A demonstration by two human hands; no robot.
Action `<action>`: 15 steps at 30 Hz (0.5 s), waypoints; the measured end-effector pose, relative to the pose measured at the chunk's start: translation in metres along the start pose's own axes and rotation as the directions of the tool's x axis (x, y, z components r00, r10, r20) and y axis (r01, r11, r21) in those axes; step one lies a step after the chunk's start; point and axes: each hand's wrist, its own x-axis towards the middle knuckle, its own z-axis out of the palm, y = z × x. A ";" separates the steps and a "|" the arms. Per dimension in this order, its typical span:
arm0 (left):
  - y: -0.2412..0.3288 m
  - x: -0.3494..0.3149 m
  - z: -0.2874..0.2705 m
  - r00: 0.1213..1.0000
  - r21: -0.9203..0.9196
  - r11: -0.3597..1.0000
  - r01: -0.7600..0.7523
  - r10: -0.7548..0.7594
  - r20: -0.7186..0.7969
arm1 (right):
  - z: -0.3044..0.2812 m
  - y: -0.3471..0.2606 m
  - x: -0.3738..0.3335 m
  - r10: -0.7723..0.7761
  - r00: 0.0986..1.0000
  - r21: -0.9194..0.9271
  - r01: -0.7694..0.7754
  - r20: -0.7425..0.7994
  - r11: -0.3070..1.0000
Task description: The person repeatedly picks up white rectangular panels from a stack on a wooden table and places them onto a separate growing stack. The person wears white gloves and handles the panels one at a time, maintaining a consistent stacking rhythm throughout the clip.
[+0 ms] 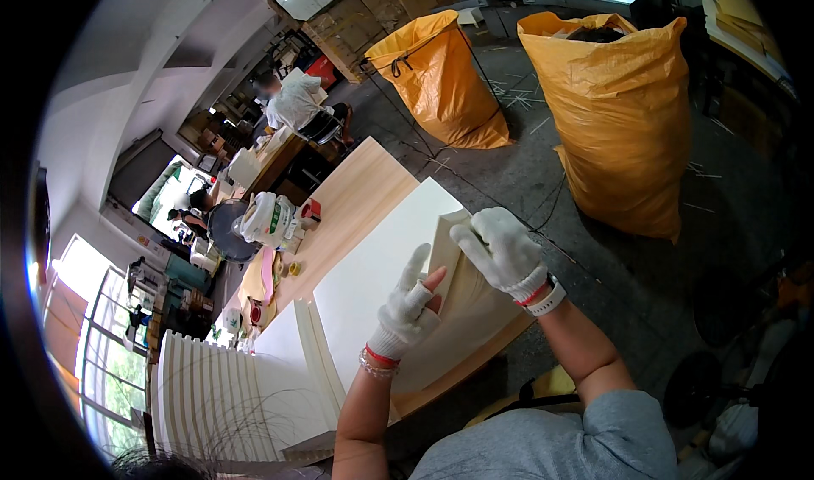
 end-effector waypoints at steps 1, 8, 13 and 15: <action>-0.005 0.000 0.000 0.998 0.061 0.997 -0.054 0.054 0.013 | 0.001 -0.001 0.001 0.003 1.000 0.000 -0.003 0.005 1.000; -0.004 -0.004 0.008 0.993 -0.088 0.992 0.090 -0.096 -0.072 | 0.001 0.001 -0.001 0.010 1.000 -0.027 -0.010 -0.005 1.000; -0.009 -0.006 0.011 0.991 -0.068 0.993 0.095 -0.101 -0.083 | 0.001 0.003 -0.002 0.009 1.000 -0.033 -0.010 -0.015 0.999; -0.008 -0.006 0.013 0.989 -0.110 0.992 0.054 -0.068 -0.129 | 0.002 0.004 -0.002 0.010 1.000 -0.014 -0.011 -0.017 1.000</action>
